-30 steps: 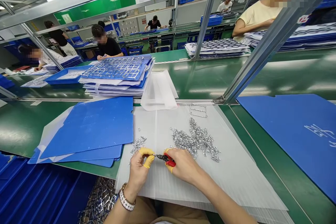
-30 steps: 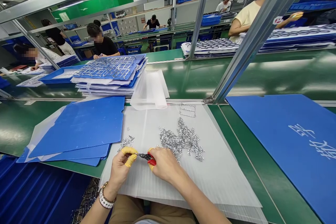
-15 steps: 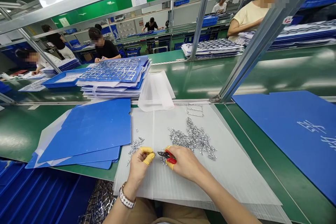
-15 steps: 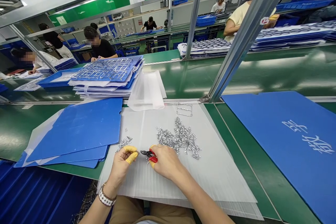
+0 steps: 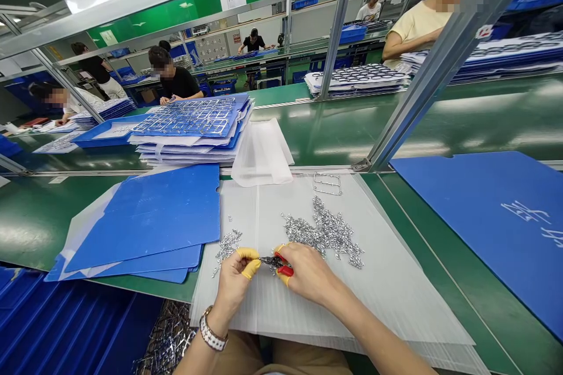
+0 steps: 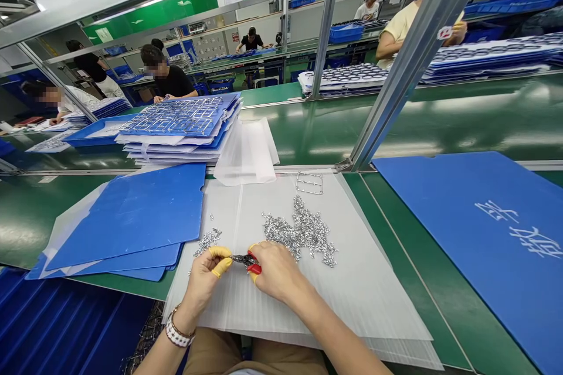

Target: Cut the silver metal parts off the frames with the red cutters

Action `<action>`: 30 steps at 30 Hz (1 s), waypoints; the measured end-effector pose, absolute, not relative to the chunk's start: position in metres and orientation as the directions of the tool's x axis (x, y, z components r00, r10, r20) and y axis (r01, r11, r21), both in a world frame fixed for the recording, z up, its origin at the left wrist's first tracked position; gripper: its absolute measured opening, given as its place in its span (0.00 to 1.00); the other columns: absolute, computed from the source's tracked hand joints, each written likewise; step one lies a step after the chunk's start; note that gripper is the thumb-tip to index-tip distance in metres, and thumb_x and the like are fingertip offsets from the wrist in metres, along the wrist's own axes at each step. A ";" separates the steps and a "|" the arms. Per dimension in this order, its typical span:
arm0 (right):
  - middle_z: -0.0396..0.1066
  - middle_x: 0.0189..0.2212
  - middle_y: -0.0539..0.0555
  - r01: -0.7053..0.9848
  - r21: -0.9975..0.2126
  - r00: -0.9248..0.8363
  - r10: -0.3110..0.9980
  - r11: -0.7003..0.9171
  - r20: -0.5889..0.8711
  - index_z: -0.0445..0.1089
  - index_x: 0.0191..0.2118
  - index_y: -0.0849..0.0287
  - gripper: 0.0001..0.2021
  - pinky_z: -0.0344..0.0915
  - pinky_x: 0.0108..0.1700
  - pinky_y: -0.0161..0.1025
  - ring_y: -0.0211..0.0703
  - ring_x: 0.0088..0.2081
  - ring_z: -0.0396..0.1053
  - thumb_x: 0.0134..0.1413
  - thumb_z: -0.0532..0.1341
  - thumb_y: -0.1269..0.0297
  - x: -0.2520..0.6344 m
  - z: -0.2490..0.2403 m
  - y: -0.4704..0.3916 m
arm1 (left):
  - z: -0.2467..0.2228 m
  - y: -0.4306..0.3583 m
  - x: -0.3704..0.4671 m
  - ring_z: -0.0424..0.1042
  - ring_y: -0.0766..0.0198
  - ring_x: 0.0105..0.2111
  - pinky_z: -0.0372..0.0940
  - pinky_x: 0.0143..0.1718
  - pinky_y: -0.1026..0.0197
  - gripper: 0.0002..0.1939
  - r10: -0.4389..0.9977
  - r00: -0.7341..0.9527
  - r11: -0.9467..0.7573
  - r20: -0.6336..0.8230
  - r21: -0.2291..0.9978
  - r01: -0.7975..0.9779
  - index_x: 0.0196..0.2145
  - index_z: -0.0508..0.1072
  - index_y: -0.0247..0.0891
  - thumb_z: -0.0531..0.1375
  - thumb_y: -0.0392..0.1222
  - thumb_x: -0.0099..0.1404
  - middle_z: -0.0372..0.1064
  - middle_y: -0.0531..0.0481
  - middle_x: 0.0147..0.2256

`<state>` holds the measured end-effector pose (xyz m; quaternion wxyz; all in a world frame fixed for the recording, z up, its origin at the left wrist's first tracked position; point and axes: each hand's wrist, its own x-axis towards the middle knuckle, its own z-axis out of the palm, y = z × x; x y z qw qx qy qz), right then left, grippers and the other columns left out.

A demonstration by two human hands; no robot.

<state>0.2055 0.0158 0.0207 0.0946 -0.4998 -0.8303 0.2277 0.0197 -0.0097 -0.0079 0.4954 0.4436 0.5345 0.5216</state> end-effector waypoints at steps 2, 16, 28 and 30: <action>0.69 0.27 0.51 0.787 -0.474 -0.480 0.874 0.394 -0.072 0.66 0.29 0.56 0.01 0.52 0.32 0.36 0.43 0.32 0.65 0.47 0.58 0.68 0.205 0.021 0.016 | -0.008 -0.010 0.020 0.68 0.64 0.27 0.65 0.31 0.62 0.10 0.991 -0.114 0.063 -0.067 0.997 -0.042 0.28 0.75 0.35 0.68 0.42 0.49 0.72 0.49 0.27; 0.66 0.24 0.50 0.804 -0.461 -0.469 0.877 0.375 -0.104 0.62 0.25 0.56 0.04 0.46 0.27 0.34 0.38 0.26 0.63 0.43 0.55 0.73 0.207 0.018 0.015 | -0.012 -0.010 0.019 0.66 0.66 0.25 0.63 0.28 0.64 0.09 0.992 -0.082 0.088 -0.094 0.993 -0.072 0.27 0.75 0.35 0.68 0.41 0.48 0.71 0.50 0.26; 0.70 0.29 0.49 0.551 -0.829 -0.319 0.942 0.093 -0.106 0.65 0.33 0.55 0.05 0.59 0.32 0.34 0.39 0.30 0.66 0.48 0.55 0.65 0.206 0.016 0.016 | -0.006 -0.003 0.025 0.64 0.70 0.23 0.60 0.25 0.66 0.14 0.960 -0.129 0.215 -0.247 0.952 -0.218 0.28 0.74 0.34 0.70 0.42 0.44 0.69 0.52 0.24; 0.72 0.33 0.50 0.423 -0.904 -0.280 0.957 0.058 -0.070 0.65 0.36 0.55 0.07 0.62 0.36 0.35 0.40 0.33 0.68 0.48 0.55 0.66 0.199 0.015 0.016 | -0.007 -0.002 0.025 0.64 0.70 0.22 0.60 0.25 0.66 0.14 0.962 -0.124 0.213 -0.243 0.953 -0.217 0.28 0.74 0.34 0.70 0.42 0.44 0.68 0.53 0.23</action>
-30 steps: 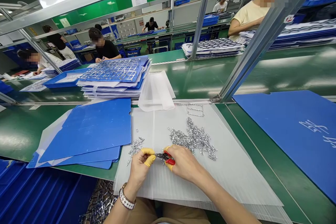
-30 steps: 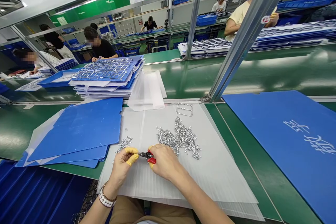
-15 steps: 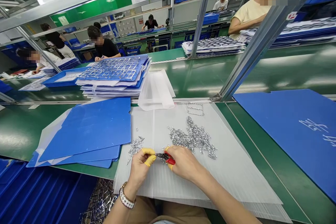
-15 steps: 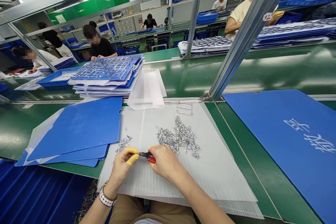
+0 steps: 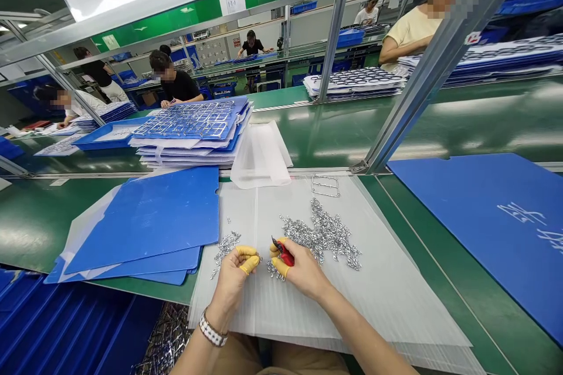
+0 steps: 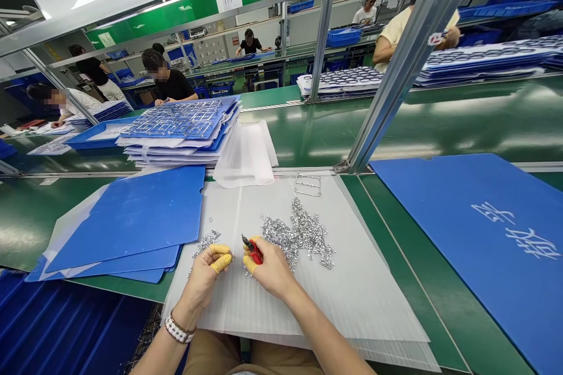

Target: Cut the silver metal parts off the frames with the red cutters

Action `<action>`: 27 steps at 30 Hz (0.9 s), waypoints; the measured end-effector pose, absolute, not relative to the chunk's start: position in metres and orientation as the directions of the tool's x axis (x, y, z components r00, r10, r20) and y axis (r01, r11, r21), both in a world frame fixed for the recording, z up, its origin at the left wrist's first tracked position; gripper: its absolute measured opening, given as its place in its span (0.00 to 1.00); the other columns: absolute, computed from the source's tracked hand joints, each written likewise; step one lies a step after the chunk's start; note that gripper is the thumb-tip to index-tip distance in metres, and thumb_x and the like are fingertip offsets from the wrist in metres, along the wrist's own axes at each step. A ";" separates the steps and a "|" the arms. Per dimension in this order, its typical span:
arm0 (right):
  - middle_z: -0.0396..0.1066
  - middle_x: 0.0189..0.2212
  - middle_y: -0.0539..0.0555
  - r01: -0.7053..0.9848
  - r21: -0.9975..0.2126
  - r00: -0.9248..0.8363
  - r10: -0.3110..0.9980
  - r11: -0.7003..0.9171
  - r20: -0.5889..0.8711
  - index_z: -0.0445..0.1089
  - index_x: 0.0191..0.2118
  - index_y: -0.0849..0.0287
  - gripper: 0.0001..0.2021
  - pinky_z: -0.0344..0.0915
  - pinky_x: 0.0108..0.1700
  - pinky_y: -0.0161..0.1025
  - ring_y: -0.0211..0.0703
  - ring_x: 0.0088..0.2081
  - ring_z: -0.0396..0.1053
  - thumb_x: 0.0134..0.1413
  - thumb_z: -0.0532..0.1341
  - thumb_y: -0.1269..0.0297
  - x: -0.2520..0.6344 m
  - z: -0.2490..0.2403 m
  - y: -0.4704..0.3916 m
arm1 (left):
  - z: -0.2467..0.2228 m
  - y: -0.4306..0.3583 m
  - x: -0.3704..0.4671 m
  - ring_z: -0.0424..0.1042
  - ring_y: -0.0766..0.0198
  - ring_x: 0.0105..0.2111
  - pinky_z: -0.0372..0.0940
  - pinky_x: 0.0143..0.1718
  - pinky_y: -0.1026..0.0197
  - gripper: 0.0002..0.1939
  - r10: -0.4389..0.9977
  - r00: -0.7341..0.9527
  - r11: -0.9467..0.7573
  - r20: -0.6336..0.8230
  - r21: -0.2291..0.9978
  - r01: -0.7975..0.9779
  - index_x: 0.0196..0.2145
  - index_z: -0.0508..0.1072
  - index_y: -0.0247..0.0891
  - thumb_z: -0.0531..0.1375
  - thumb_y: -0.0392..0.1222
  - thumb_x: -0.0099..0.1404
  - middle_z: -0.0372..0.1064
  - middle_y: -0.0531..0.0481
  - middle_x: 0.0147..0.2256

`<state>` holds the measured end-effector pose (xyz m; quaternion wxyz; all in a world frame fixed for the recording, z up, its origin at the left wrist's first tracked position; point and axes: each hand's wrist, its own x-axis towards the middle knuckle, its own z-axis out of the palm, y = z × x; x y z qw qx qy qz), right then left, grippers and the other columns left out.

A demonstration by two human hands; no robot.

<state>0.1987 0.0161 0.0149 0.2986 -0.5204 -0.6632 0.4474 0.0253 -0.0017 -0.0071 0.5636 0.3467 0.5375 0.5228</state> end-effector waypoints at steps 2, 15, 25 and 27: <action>0.72 0.35 0.50 0.328 -0.944 -0.239 0.970 0.042 -0.040 0.65 0.37 0.55 0.08 0.63 0.38 0.36 0.39 0.35 0.68 0.47 0.55 0.66 0.190 0.014 0.018 | -0.007 -0.001 0.026 0.63 0.70 0.22 0.60 0.24 0.66 0.13 0.967 -0.112 0.202 -0.228 0.958 -0.205 0.28 0.74 0.34 0.70 0.41 0.45 0.68 0.53 0.23; 0.64 0.24 0.46 0.122 -0.972 -0.270 0.936 -0.201 -0.228 0.60 0.32 0.56 0.06 0.55 0.26 0.34 0.35 0.23 0.58 0.45 0.54 0.63 0.175 0.004 0.025 | -0.005 -0.003 0.021 0.63 0.70 0.23 0.59 0.26 0.66 0.14 0.970 -0.131 0.169 -0.203 0.958 -0.230 0.28 0.74 0.34 0.70 0.42 0.45 0.68 0.53 0.24; 0.70 0.34 0.53 0.822 -0.526 -0.301 0.951 0.217 -0.077 0.65 0.36 0.57 0.07 0.55 0.35 0.36 0.42 0.35 0.66 0.49 0.55 0.68 0.199 0.017 0.028 | -0.009 0.001 0.013 0.63 0.71 0.23 0.59 0.26 0.67 0.16 0.935 -0.217 0.201 -0.281 0.923 -0.329 0.28 0.74 0.34 0.71 0.43 0.42 0.68 0.53 0.25; 0.70 0.35 0.54 0.841 -0.476 -0.325 0.943 0.255 -0.067 0.65 0.38 0.58 0.08 0.55 0.37 0.36 0.44 0.37 0.67 0.49 0.56 0.68 0.198 0.014 0.026 | -0.008 0.000 0.012 0.63 0.71 0.23 0.59 0.26 0.67 0.15 0.937 -0.219 0.193 -0.273 0.925 -0.328 0.29 0.74 0.34 0.71 0.42 0.43 0.68 0.53 0.26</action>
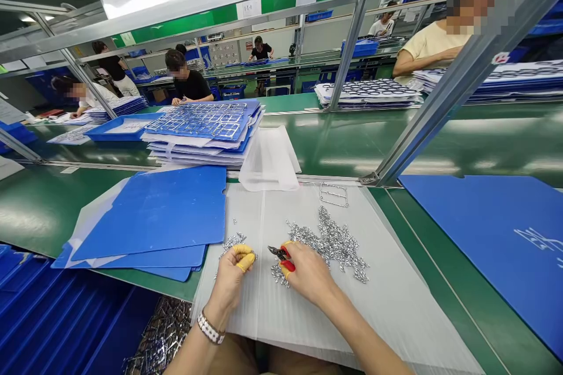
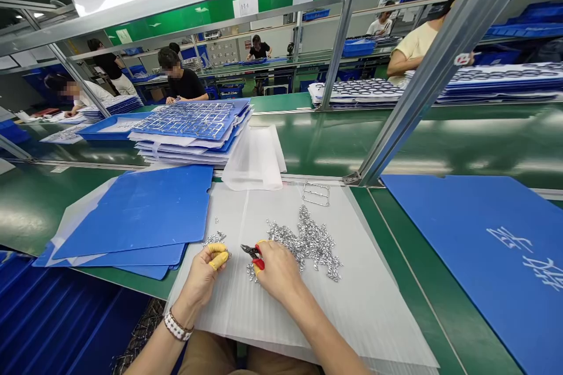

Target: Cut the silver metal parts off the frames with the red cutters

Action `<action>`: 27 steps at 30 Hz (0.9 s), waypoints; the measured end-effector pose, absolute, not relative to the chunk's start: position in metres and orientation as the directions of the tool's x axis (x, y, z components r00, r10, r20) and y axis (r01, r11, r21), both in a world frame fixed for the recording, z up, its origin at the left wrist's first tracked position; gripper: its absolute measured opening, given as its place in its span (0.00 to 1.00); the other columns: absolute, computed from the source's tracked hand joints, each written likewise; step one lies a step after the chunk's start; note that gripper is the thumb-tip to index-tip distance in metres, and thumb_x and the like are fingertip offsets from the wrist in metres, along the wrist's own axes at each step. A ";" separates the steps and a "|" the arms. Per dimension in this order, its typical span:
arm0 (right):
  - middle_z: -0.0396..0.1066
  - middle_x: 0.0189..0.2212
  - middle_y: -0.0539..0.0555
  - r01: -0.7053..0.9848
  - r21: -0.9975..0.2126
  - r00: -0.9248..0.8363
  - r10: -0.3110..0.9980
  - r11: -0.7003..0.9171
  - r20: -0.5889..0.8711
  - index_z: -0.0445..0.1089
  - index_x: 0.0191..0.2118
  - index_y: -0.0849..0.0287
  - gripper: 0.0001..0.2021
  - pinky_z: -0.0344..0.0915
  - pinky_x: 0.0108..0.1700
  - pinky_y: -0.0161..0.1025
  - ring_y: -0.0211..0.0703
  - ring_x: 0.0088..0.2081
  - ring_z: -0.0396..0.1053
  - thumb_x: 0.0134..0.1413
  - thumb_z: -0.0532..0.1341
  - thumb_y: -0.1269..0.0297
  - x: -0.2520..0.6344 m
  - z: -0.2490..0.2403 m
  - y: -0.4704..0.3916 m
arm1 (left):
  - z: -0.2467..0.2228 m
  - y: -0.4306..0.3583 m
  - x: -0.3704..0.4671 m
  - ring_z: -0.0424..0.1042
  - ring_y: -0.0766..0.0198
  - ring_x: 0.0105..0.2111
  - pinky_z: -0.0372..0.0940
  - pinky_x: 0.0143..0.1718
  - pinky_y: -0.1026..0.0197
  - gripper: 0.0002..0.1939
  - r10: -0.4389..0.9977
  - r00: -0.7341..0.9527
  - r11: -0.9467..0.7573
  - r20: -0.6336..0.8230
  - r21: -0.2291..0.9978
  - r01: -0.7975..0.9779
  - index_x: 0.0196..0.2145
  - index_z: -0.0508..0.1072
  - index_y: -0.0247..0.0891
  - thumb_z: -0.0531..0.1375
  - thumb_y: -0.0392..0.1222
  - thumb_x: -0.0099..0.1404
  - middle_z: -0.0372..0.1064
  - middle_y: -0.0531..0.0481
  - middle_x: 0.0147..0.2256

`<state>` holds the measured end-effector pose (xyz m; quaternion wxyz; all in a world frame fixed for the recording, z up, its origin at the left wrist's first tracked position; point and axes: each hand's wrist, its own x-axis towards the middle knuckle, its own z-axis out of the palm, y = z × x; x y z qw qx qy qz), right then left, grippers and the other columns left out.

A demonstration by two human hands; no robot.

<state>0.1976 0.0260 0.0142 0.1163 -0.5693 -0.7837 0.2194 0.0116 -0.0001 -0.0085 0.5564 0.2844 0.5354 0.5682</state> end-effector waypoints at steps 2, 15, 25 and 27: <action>0.70 0.35 0.54 0.846 -0.449 -0.355 0.932 0.288 -0.072 0.66 0.37 0.57 0.07 0.54 0.36 0.36 0.45 0.38 0.67 0.50 0.56 0.68 0.196 0.013 0.025 | -0.008 -0.001 0.011 0.63 0.71 0.24 0.59 0.27 0.67 0.16 0.940 -0.224 0.179 -0.258 0.931 -0.319 0.29 0.74 0.34 0.71 0.42 0.43 0.68 0.53 0.26; 0.67 0.26 0.49 0.634 -0.757 -0.356 0.928 0.159 -0.104 0.65 0.31 0.56 0.04 0.54 0.30 0.35 0.39 0.29 0.63 0.47 0.57 0.64 0.189 0.028 0.022 | -0.006 -0.004 0.014 0.63 0.70 0.24 0.59 0.27 0.66 0.13 0.967 -0.162 0.145 -0.194 0.951 -0.274 0.29 0.73 0.34 0.70 0.41 0.46 0.67 0.53 0.25; 0.55 0.18 0.43 -0.069 -0.967 -0.228 0.948 -0.244 -0.223 0.58 0.28 0.56 0.07 0.50 0.22 0.33 0.32 0.19 0.52 0.45 0.56 0.60 0.142 0.005 0.016 | -0.009 -0.008 0.024 0.63 0.71 0.24 0.59 0.27 0.67 0.13 0.966 -0.145 0.136 -0.213 0.900 -0.414 0.31 0.72 0.35 0.69 0.40 0.48 0.67 0.54 0.26; 0.57 0.19 0.43 -0.056 -0.969 -0.228 0.948 -0.240 -0.221 0.59 0.30 0.56 0.07 0.51 0.23 0.33 0.33 0.20 0.53 0.44 0.56 0.60 0.144 0.005 0.011 | -0.009 -0.011 0.025 0.64 0.71 0.25 0.60 0.28 0.67 0.13 0.966 -0.160 0.123 -0.203 0.907 -0.404 0.31 0.71 0.35 0.69 0.40 0.48 0.67 0.54 0.26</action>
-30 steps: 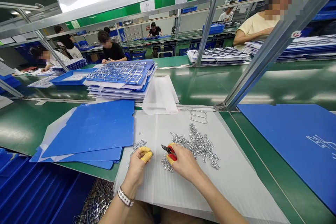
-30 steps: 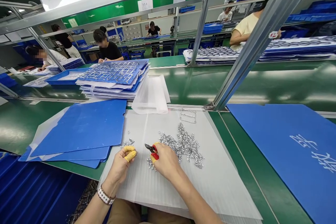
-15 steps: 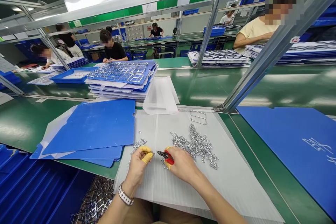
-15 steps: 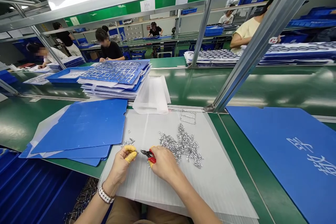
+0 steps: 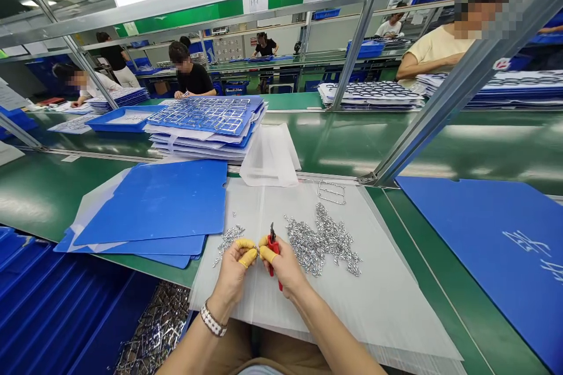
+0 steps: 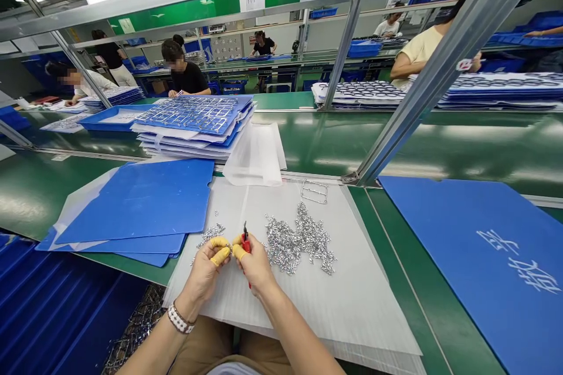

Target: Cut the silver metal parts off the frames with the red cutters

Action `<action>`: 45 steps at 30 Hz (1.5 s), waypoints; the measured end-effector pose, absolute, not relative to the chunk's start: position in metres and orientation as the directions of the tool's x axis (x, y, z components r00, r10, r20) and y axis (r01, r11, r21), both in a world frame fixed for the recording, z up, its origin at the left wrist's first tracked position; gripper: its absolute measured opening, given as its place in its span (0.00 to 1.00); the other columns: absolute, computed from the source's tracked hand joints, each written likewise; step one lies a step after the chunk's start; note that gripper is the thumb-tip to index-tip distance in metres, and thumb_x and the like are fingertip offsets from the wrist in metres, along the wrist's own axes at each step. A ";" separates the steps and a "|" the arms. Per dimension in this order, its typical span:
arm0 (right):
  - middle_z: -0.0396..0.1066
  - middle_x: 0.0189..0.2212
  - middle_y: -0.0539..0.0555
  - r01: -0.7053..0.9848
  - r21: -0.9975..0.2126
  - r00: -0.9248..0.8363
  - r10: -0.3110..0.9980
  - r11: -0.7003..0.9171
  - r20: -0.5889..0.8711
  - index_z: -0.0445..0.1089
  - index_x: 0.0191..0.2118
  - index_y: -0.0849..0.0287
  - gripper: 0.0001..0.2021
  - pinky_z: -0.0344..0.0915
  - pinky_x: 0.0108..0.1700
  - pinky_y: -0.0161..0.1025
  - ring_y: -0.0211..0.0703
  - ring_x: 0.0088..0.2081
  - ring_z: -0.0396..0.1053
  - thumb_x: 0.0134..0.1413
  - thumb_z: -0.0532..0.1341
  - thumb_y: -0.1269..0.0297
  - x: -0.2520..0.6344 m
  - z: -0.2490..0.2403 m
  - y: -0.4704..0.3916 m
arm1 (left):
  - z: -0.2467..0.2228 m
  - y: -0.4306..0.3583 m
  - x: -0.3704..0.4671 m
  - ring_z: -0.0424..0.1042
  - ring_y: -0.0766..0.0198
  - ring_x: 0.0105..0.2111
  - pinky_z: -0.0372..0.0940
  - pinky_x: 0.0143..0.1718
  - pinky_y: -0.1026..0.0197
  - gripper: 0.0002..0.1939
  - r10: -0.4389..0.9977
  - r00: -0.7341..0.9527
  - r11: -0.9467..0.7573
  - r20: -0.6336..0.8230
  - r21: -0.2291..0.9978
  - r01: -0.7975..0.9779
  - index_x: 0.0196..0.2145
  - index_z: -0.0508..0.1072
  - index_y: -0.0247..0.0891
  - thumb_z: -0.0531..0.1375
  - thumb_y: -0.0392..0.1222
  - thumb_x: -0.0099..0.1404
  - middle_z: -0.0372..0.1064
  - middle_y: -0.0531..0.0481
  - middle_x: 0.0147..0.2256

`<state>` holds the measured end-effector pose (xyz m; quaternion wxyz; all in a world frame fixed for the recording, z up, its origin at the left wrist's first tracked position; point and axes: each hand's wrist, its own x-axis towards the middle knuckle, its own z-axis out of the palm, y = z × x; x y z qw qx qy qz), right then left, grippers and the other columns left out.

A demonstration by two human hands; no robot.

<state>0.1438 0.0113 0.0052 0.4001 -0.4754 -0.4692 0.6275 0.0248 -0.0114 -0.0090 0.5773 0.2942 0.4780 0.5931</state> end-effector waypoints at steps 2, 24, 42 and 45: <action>0.60 0.21 0.44 0.026 -0.978 -0.236 0.949 -0.206 -0.207 0.62 0.31 0.56 0.07 0.52 0.25 0.33 0.34 0.22 0.55 0.43 0.58 0.62 0.152 0.009 0.008 | -0.010 -0.015 0.024 0.63 0.71 0.24 0.59 0.27 0.67 0.13 0.964 -0.184 0.113 -0.195 0.918 -0.381 0.31 0.71 0.35 0.68 0.40 0.48 0.67 0.54 0.26; 0.69 0.28 0.52 0.812 -0.410 -0.502 0.855 0.415 -0.128 0.63 0.29 0.57 0.02 0.50 0.30 0.35 0.41 0.32 0.65 0.47 0.55 0.70 0.197 0.033 0.008 | -0.017 -0.025 0.009 0.69 0.63 0.31 0.65 0.35 0.61 0.06 0.986 -0.130 -0.105 0.109 0.994 0.041 0.30 0.73 0.36 0.62 0.41 0.58 0.70 0.49 0.29; 0.66 0.26 0.50 0.774 -0.466 -0.535 0.836 0.429 -0.119 0.62 0.25 0.56 0.04 0.48 0.29 0.34 0.40 0.29 0.63 0.45 0.55 0.73 0.202 0.024 0.009 | -0.011 -0.026 0.006 0.68 0.60 0.31 0.63 0.35 0.60 0.03 0.981 -0.035 -0.180 0.191 0.962 0.203 0.31 0.75 0.38 0.61 0.39 0.58 0.70 0.47 0.29; 0.66 0.24 0.49 0.780 -0.474 -0.526 0.839 0.410 -0.139 0.61 0.24 0.56 0.05 0.45 0.27 0.35 0.38 0.26 0.62 0.44 0.55 0.74 0.203 0.024 0.008 | -0.009 -0.027 0.008 0.69 0.60 0.31 0.63 0.35 0.60 0.03 0.980 -0.022 -0.188 0.196 0.960 0.206 0.31 0.75 0.38 0.61 0.38 0.59 0.70 0.47 0.30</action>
